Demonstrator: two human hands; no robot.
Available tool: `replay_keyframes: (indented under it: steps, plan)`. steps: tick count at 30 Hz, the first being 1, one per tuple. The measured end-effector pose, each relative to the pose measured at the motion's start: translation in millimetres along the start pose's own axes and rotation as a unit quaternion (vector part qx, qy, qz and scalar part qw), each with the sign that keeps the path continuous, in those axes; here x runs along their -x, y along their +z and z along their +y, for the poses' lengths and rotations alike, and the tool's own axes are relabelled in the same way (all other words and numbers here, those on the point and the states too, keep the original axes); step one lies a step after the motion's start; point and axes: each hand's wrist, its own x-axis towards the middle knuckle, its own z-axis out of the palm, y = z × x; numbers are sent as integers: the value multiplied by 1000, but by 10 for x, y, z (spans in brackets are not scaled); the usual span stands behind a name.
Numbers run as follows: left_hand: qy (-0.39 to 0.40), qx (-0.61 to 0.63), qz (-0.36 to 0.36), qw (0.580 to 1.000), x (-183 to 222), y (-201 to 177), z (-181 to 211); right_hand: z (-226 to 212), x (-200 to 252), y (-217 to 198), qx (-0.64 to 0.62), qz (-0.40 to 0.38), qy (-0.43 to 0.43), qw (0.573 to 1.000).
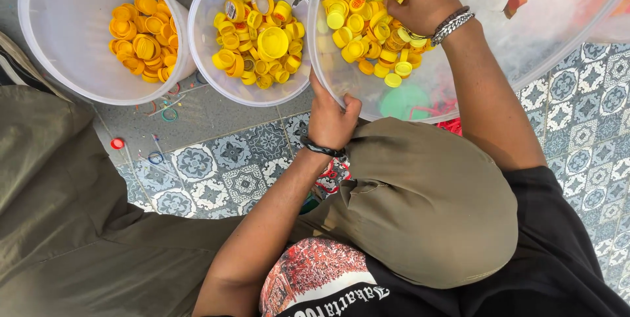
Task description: The person sits on the floor and sorts yellow plastic bottle caps by hand from a large transparent container into smaller white buckets. They pick up caps individually and transfer them, occasionally pausing to inspect a cap before placing it in a bucket.
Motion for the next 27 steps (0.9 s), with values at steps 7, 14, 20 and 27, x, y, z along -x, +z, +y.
replay_keyframes:
  steps: [7,14,20,27]
  plan:
    - [15,-5,2,1000,-2,-5,-19,-75,-146,302,-24,-52,-56,997]
    - [-6,4,-4,1000,-1,-18,21,-59,-158,393,-25,-141,6,990]
    - [-4,-8,-3,1000,-27,-35,48,-289,-117,-17,-145,-63,36,987]
    - [-12,3,-10,1000,-33,-42,53,-272,-86,204,-55,-81,-24,995]
